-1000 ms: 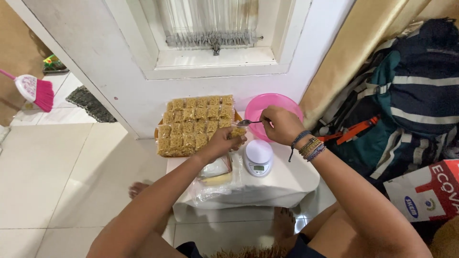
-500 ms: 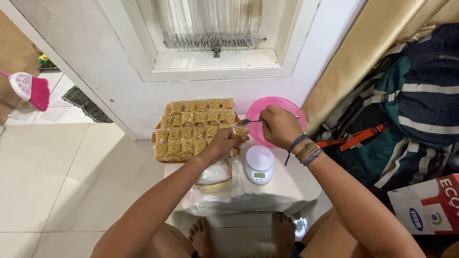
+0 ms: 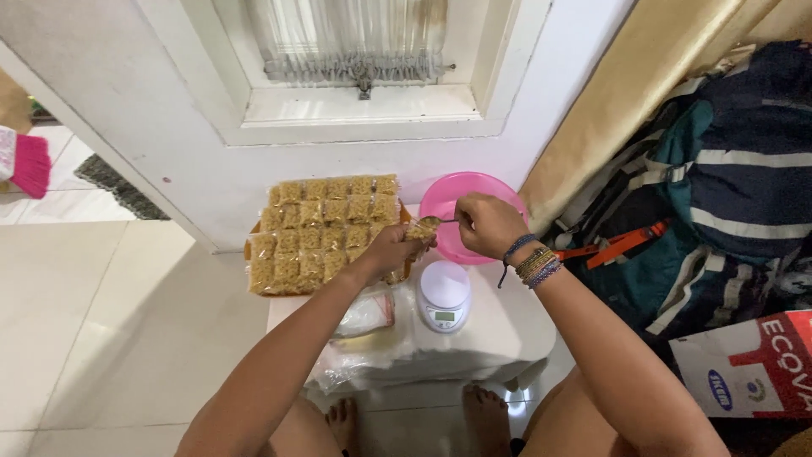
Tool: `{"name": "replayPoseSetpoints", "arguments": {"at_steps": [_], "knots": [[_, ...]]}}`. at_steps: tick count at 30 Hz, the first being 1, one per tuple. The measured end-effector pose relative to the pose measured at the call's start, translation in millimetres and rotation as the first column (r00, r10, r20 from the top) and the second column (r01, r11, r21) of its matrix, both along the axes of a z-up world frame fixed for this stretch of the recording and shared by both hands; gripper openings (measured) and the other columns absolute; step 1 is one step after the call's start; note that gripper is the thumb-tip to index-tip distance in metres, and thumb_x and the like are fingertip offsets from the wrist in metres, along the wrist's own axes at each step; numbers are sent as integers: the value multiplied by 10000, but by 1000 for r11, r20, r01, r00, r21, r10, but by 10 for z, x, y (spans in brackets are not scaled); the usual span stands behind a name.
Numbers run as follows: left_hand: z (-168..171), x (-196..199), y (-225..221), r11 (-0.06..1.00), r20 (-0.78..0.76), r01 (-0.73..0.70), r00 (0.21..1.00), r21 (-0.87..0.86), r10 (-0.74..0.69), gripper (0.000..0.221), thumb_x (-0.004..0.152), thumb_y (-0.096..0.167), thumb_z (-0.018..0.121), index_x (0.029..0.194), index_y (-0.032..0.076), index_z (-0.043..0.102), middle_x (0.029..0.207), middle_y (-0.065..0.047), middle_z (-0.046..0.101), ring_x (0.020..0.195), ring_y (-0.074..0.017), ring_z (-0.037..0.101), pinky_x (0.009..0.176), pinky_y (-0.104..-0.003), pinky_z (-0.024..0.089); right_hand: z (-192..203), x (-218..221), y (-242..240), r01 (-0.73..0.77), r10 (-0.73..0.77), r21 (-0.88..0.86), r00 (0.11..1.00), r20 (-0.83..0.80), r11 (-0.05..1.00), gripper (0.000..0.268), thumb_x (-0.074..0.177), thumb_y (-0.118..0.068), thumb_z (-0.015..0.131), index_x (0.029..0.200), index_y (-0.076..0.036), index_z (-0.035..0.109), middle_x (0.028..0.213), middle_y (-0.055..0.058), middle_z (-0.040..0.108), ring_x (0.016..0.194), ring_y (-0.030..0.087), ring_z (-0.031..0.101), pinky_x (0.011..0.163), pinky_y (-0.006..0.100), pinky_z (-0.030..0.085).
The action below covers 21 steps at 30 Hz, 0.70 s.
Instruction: Measuring and bagging small food items using a spoon and a digital scale
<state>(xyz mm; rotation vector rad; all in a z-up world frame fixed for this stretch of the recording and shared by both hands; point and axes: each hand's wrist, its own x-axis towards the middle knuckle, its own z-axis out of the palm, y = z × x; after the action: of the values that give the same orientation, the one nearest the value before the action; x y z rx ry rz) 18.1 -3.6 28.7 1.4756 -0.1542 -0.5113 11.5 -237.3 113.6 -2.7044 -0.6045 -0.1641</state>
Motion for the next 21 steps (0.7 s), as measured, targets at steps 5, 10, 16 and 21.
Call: {"name": "replayPoseSetpoints", "arguments": {"at_steps": [5,10,16,21], "knots": [[-13,74,-173,998,74,55,996,44,-58,119,905,127,737,947,16,736,689,-65,648,612,-124,602,555,-216,491,-148,162,-205,59,-55,14,980,-191,998,69,831,-170,608,811,-117,648,767,116,676,864,365,708,770,455,558],[-16,131,-323,993,102,78,991,84,-86,154,871,148,764,943,17,728,671,-79,644,592,-127,603,541,-221,509,-400,338,-448,100,-74,71,950,-304,992,135,830,-211,624,777,-96,669,745,108,707,827,349,715,745,444,550],[-251,326,-411,988,121,64,989,141,-81,259,838,142,771,1052,8,713,717,-113,662,617,-161,645,532,-237,534,-632,577,-615,115,-65,130,938,-339,985,161,809,-263,704,792,-107,742,753,100,733,805,318,718,750,428,561],[-421,433,-384,981,142,38,988,191,-66,345,811,144,750,1123,6,704,752,-122,674,641,-180,675,512,-258,538,-726,651,-712,147,-75,169,925,-373,975,200,801,-309,725,824,-113,760,761,123,729,816,308,712,766,432,556]]}}
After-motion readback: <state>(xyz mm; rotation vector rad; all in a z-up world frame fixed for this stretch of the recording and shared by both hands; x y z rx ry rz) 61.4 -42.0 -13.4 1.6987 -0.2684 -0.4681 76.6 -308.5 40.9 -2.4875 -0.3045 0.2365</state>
